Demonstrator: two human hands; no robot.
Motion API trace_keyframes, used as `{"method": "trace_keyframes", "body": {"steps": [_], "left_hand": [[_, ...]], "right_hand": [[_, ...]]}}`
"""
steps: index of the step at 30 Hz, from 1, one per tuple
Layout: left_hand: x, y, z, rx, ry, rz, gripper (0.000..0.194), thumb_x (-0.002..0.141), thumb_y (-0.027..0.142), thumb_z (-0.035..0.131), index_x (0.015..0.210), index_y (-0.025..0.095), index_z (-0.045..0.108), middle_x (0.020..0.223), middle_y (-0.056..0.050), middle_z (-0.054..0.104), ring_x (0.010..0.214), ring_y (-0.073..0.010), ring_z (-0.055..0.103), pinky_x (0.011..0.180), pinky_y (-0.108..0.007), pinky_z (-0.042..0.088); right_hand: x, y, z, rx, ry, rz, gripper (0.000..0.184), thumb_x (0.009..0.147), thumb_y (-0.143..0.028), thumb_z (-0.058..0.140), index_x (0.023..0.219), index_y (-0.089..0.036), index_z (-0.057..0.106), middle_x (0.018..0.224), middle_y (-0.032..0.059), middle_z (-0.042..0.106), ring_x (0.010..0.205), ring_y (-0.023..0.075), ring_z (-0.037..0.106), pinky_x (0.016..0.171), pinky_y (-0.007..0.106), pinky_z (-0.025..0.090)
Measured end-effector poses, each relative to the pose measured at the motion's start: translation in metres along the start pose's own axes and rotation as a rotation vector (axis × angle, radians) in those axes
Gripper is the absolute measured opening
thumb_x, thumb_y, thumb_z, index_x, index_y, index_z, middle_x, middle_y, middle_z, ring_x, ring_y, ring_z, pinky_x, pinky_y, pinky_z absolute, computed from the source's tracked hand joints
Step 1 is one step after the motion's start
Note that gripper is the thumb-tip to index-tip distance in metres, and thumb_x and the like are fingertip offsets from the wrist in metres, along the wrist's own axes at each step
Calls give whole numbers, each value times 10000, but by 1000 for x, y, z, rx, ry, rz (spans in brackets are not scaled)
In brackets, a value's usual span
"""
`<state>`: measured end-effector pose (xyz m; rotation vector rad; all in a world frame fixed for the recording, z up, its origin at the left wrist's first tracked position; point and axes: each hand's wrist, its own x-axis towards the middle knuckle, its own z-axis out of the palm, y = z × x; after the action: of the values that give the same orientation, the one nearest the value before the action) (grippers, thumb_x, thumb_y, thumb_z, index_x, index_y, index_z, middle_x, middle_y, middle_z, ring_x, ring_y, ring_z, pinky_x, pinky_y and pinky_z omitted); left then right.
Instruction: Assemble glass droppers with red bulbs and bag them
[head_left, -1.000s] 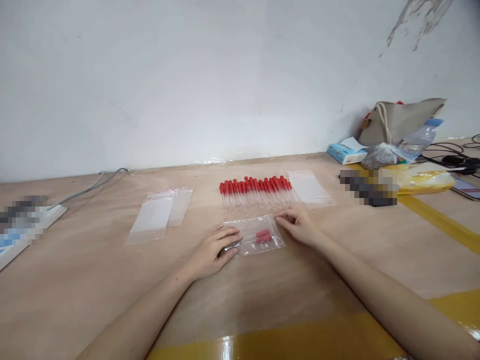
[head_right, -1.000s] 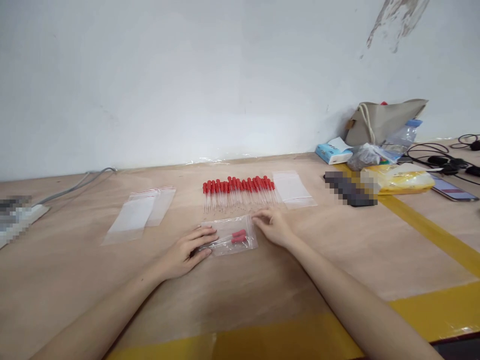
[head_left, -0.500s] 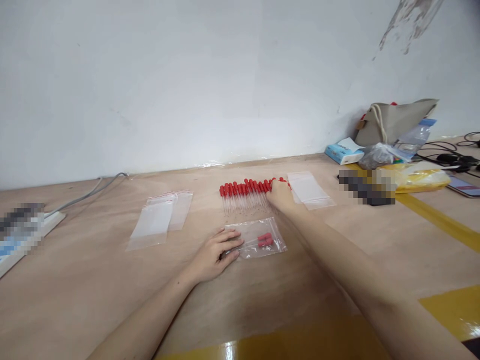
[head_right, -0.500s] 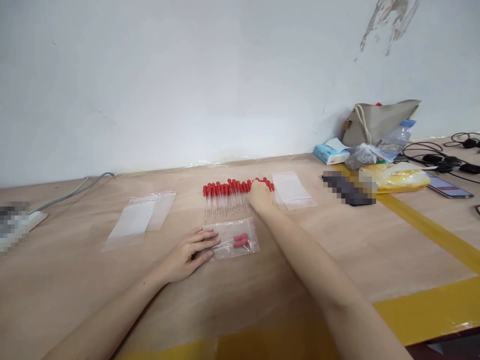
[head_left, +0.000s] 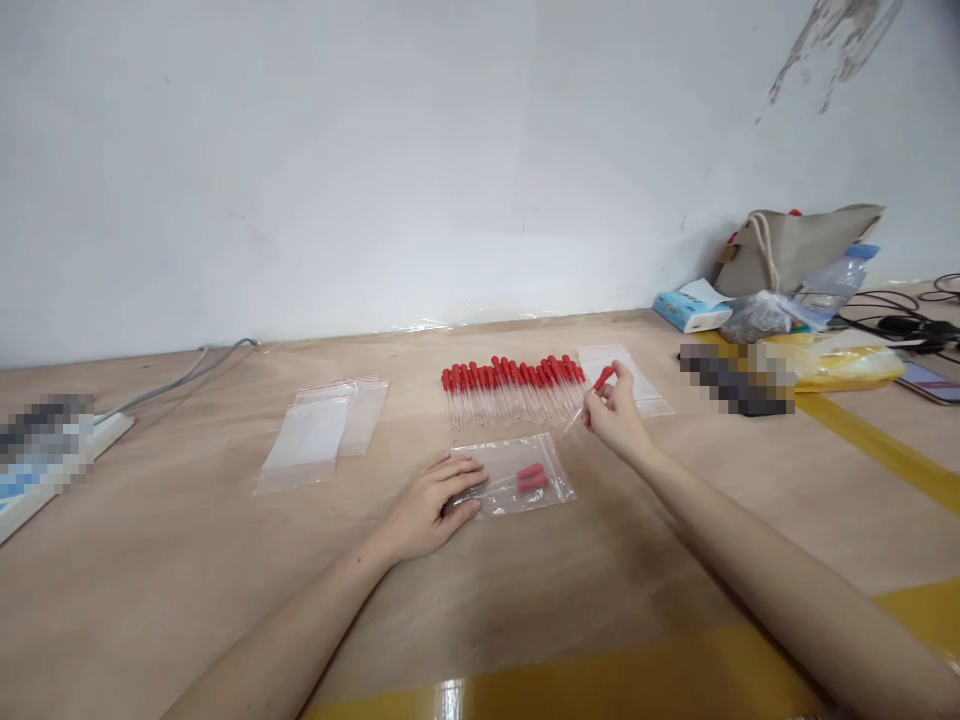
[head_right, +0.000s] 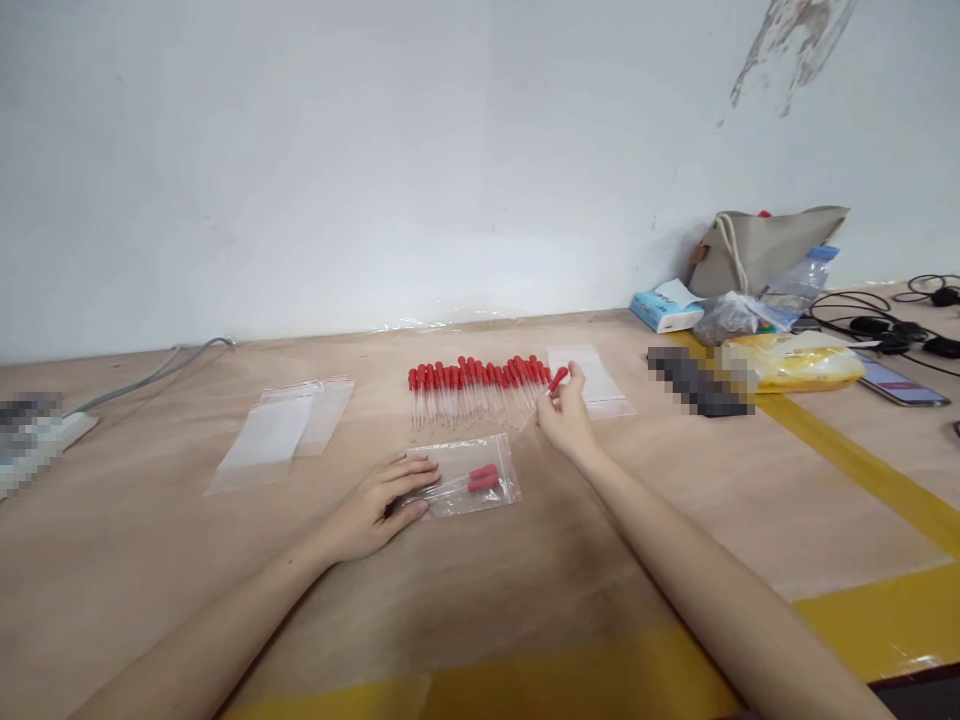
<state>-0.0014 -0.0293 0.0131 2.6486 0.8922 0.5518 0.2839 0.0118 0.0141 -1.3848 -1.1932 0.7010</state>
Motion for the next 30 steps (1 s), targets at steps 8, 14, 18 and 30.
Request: {"method": "trace_keyframes", "body": {"steps": [8, 14, 18, 30], "left_hand": [[0, -1, 1, 3, -13, -14, 334, 853, 278, 449, 1181, 255, 509, 1233, -44, 510, 1158, -201, 438, 1023, -450, 277], [-1, 1, 0, -4, -31, -23, 335, 858, 266, 443, 1187, 251, 502, 1246, -44, 499, 1167, -194, 429, 1032, -452, 265], [-1, 0, 0, 2, -36, -23, 341, 858, 276, 441, 1193, 249, 499, 1248, -51, 497, 1169, -199, 428, 1031, -452, 266], [0, 3, -1, 26, -37, -53, 416, 862, 308, 433, 1270, 229, 403, 1267, -48, 482, 1188, -193, 409, 1033, -434, 276]], "right_hand": [[-37, 12, 11, 326, 44, 195, 562, 620, -252, 557, 1093, -234, 256, 630, -82, 478, 491, 111, 544, 476, 252, 487], [-51, 1, 14, 384, -106, 242, 475, 620, -295, 608, 983, -243, 306, 607, -90, 490, 491, 110, 569, 487, 252, 499], [-54, 3, 8, 414, -98, 243, 489, 616, -318, 638, 983, -241, 324, 637, -78, 525, 530, 115, 590, 522, 263, 509], [-51, 18, 6, 86, -348, 126, 349, 625, -341, 654, 900, -151, 557, 734, 20, 619, 573, 104, 551, 547, 249, 456]]}}
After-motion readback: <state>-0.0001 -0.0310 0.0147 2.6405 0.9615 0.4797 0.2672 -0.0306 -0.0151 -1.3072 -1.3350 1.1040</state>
